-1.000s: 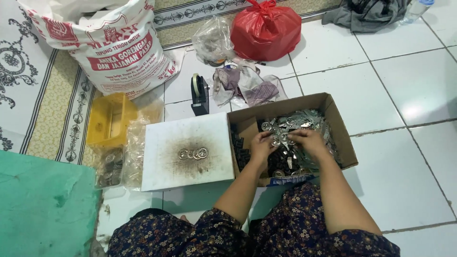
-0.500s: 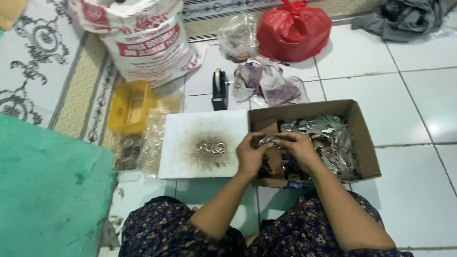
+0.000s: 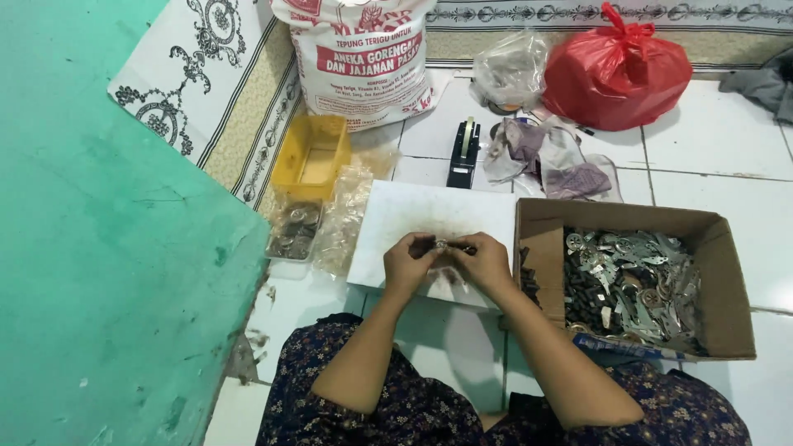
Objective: The person sorts metal components from a large cardboard box and places them into small plastic bags.
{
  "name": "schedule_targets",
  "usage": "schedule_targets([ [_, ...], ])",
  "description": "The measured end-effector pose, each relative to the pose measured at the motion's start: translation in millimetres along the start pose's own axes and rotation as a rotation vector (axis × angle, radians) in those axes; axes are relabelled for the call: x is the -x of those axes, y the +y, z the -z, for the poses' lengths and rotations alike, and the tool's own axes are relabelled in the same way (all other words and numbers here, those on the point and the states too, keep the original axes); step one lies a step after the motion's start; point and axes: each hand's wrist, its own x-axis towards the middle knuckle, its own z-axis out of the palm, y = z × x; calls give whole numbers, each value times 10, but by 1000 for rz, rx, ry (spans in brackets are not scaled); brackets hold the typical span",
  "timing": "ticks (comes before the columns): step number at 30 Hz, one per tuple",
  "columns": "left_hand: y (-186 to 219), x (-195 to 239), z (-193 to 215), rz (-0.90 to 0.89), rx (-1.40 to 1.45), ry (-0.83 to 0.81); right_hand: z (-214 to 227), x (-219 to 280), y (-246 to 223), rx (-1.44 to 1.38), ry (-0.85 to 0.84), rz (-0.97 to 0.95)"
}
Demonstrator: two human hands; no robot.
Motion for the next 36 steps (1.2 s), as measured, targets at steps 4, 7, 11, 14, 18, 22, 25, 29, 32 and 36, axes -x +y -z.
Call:
schedule_targets([
  [4, 108, 20, 86, -195, -67, 108, -100, -64, 263, 263, 61, 94],
  [7, 135, 55, 92, -255, -88, 121, -50, 13, 251, 271, 88, 109],
  [11, 220, 131, -8, -393, -132, 122, 70, 38, 297, 218, 98, 131],
  [14, 345, 175, -204, -539, -203, 114, 317, 30, 447, 163, 135, 134],
  [18, 285, 116, -705, -781, -289, -1, 945, 45, 736, 261, 179, 53],
  [22, 735, 374, -1342, -798, -219, -212, 1727, 176, 1310, 206, 247, -99],
  [25, 763, 506, -2002, -850, -264, -306, 2116, 334, 2009, 202, 371, -302],
  [29, 643, 658, -2781, -697, -236, -546, 2260, 565, 2698, 164, 492, -501],
  [32, 565, 755, -3215, -534, -395, -660, 2305, 653, 2514, 179, 445, -595],
  [36, 388, 791, -3624, -394, -617, -690, 2111, 511, 2961, 210, 352, -754],
])
